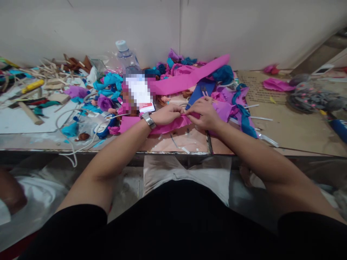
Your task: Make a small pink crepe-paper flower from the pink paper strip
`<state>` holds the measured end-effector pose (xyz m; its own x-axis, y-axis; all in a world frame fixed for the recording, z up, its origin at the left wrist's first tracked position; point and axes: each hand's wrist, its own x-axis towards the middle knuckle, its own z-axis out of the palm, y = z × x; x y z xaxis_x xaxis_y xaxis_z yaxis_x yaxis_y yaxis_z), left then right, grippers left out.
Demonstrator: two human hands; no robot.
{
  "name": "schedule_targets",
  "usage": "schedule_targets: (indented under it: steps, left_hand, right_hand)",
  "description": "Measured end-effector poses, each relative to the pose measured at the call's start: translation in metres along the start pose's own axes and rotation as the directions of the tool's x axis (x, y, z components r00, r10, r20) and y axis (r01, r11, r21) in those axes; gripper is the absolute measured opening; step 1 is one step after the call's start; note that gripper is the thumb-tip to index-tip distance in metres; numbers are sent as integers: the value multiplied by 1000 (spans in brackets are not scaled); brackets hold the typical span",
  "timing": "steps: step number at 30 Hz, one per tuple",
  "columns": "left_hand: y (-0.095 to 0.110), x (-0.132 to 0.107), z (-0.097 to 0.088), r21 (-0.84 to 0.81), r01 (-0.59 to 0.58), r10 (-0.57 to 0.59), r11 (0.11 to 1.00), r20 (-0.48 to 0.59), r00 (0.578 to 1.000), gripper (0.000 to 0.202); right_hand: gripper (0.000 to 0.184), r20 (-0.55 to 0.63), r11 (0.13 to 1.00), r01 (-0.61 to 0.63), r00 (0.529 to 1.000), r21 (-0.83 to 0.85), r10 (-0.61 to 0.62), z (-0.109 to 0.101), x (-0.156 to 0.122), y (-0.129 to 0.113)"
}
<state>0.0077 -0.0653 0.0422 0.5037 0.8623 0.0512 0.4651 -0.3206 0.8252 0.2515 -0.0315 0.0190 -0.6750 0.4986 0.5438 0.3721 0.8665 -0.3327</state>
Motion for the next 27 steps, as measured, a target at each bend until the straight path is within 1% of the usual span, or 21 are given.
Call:
schedule_targets:
  steps: [7,14,17,18,20,22,24,27]
  left_hand:
    - [0,0,-4,124,-21,25,992,-30,999,30]
    - [4,-2,-5,172,-54,52,984,15,999,23]
    - [2,-2,-3,166,-65,64,984,7,998,22]
    - [1,-2,-2,157,-62,64,986,-5,998,24]
    - [-2,-1,-1,137,-51,55,989,-28,998,35]
    - [-5,-1,1,127,-49,53,991,-25,998,45]
    - [-7,0,2,122,-62,66,991,-25,998,49]
    - [-8,1,2,128,-78,83,989,-35,996,48]
  right_hand:
    - [23,-11,999,-41,999,-12,41,-1,0,-2]
    - [25,-54,1000,-27,998,-1,27,1,-1,1]
    - [23,-55,1000,-24,998,-5,24,2,-1,3]
    - [22,-49,1000,-25,998,-5,25,2,-1,3]
    - [21,-41,1000,-29,999,-4,29,2,-1,3]
    - [21,-37,999,-36,999,-1,35,2,-1,2]
    - [23,-34,999,-46,998,-2,46,2,-1,2]
    - [24,-30,998,-57,998,-13,57,3,-1,2]
